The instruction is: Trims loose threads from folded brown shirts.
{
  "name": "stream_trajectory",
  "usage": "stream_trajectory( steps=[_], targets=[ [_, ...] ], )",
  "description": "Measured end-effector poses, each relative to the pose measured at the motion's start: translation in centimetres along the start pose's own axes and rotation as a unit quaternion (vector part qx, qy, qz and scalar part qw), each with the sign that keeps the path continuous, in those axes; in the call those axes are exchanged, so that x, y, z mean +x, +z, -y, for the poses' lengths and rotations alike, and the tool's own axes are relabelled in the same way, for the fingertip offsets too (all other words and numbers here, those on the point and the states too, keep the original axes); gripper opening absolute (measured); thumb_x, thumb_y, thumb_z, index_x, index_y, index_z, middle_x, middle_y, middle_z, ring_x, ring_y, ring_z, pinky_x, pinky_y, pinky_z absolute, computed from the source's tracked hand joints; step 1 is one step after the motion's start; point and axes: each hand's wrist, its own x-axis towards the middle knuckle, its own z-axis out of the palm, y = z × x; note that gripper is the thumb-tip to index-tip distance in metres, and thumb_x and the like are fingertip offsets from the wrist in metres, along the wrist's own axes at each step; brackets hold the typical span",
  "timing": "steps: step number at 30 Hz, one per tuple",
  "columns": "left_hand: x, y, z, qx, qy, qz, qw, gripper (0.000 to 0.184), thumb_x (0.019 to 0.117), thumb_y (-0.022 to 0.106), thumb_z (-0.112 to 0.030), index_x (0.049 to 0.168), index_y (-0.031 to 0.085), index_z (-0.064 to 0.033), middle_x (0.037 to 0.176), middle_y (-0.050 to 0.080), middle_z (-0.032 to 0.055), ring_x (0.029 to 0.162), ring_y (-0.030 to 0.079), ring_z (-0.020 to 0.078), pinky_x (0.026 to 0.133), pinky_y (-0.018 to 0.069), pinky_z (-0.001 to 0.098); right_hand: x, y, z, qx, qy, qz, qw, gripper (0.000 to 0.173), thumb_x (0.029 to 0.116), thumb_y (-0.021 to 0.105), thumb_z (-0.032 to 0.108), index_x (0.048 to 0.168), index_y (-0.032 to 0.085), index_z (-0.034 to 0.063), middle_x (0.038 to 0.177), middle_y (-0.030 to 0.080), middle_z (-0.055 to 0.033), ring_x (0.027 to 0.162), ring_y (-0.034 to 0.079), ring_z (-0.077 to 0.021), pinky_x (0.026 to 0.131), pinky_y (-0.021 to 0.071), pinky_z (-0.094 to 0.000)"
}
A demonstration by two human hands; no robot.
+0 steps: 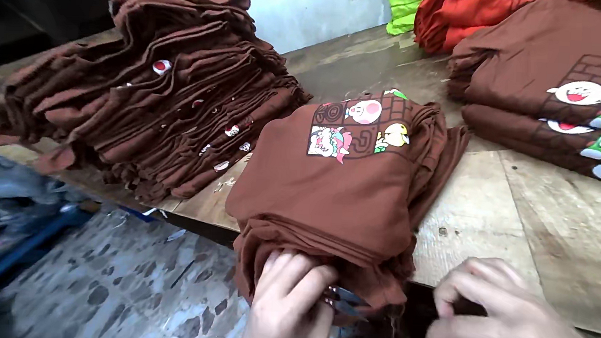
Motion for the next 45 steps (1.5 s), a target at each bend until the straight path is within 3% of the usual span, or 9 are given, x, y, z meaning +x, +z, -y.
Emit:
stream_trajectory(
  steps=[4, 12, 23, 26, 31, 34, 38, 41, 45],
  targets=[
    [1.0, -2.1, -2.2, -0.082, -0.048, 0.068, 0.993, 0.042, 0.0922, 0.073, -0.041, 0.130, 0.067, -0.0234, 0.112, 0.064, -0.0007, 0.107, 0.060, 0.0125, 0.095, 0.0503, 0.0352, 0.7, 2.4, 1.8, 0.008, 0.059, -0.161, 0.985, 0.032, 0.0862, 0.080, 0.050, 0.093, 0.074, 0.0189, 0.104, 0.068, -0.0048, 0.101, 0.062, -0.0153, 0.090, 0.0511, -0.0350],
    [1.3, -1.2, -4.4, 0.012, 0.004, 0.023, 1.000, 0.024, 0.0979, 0.066, -0.018, 0.119, 0.075, -0.0255, 0.104, 0.072, -0.0036, 0.087, 0.061, 0.0132, 0.078, 0.0451, 0.0344, 0.5, 6.3, 2.0, 0.194, 0.092, -0.272, 0.938, 0.014, 0.1021, 0.064, 0.025, 0.098, 0.068, 0.0123, 0.109, 0.059, -0.0021, 0.107, 0.058, -0.0035, 0.091, 0.0513, -0.0175],
    [1.4, -1.2, -5.1, -0.019, -0.011, 0.059, 0.998, 0.026, 0.0981, 0.066, -0.020, 0.122, 0.073, -0.0278, 0.105, 0.071, -0.0023, 0.090, 0.061, 0.0143, 0.079, 0.0460, 0.0356, -0.3, 6.2, 1.5, 0.073, 0.068, -0.254, 0.962, 0.022, 0.0913, 0.075, 0.038, 0.088, 0.066, 0.0184, 0.102, 0.068, -0.0002, 0.106, 0.060, -0.0132, 0.094, 0.0469, -0.0332],
    [0.8, -2.3, -4.6, -0.083, -0.085, 0.125, 0.985, 0.029, 0.0940, 0.072, -0.027, 0.123, 0.071, -0.0207, 0.104, 0.066, 0.0036, 0.095, 0.064, 0.0154, 0.083, 0.0533, 0.0368, -0.1, 6.8, 1.6, 0.011, 0.079, -0.298, 0.951, 0.039, 0.0840, 0.083, 0.042, 0.102, 0.058, 0.0180, 0.105, 0.063, -0.0016, 0.104, 0.060, -0.0126, 0.093, 0.0492, -0.0316],
    [1.0, -2.4, -3.1, -0.207, -0.112, 0.086, 0.968, 0.011, 0.0958, 0.064, -0.010, 0.103, 0.072, -0.0136, 0.105, 0.072, -0.0003, 0.099, 0.069, 0.0110, 0.086, 0.0594, 0.0302, 3.4, 9.2, 2.4, 0.210, -0.028, -0.336, 0.918, 0.009, 0.0945, 0.068, 0.003, 0.099, 0.067, 0.0107, 0.104, 0.076, -0.0032, 0.103, 0.072, -0.0135, 0.092, 0.0606, -0.0311],
    [2.3, -2.4, -3.0, -0.226, -0.168, 0.060, 0.958, 0.012, 0.0959, 0.062, -0.004, 0.105, 0.069, -0.0086, 0.096, 0.070, -0.0021, 0.084, 0.066, 0.0053, 0.073, 0.0582, 0.0234, 6.0, 10.0, 1.4, 0.321, -0.021, -0.354, 0.878, 0.004, 0.1021, 0.060, 0.010, 0.106, 0.059, 0.0115, 0.094, 0.068, 0.0029, 0.086, 0.068, -0.0031, 0.077, 0.0605, -0.0197],
    [3.1, -1.5, -2.0, -0.271, -0.206, 0.041, 0.939, 0.011, 0.0975, 0.064, -0.006, 0.109, 0.065, -0.0054, 0.091, 0.072, -0.0004, 0.081, 0.070, 0.0098, 0.073, 0.0615, 0.0277, 6.0, 9.5, 0.2, 0.102, -0.092, -0.303, 0.943, 0.032, 0.0953, 0.072, 0.044, 0.120, 0.065, 0.0235, 0.109, 0.060, -0.0007, 0.095, 0.061, -0.0058, 0.083, 0.0542, -0.0213],
    [3.2, -1.0, -2.1, -0.323, -0.223, 0.037, 0.919, 0.023, 0.0958, 0.066, -0.004, 0.117, 0.057, -0.0015, 0.090, 0.074, 0.0030, 0.079, 0.072, 0.0137, 0.073, 0.0619, 0.0301, 3.9, 8.5, -0.1, -0.070, -0.109, -0.341, 0.931, 0.012, 0.0988, 0.067, 0.026, 0.109, 0.072, 0.0284, 0.092, 0.064, 0.0036, 0.089, 0.059, -0.0097, 0.098, 0.0402, -0.0365],
    [3.2, -0.3, -2.6, -0.358, -0.241, 0.022, 0.902, 0.027, 0.0930, 0.065, 0.002, 0.118, 0.053, 0.0004, 0.087, 0.074, 0.0054, 0.078, 0.072, 0.0153, 0.071, 0.0613, 0.0307, 2.6, 7.9, 0.0, -0.058, -0.133, -0.371, 0.917, 0.008, 0.0974, 0.067, 0.032, 0.100, 0.064, 0.0251, 0.091, 0.050, 0.0051, 0.093, 0.052, -0.0070, 0.102, 0.0365, -0.0294]
  ],
)
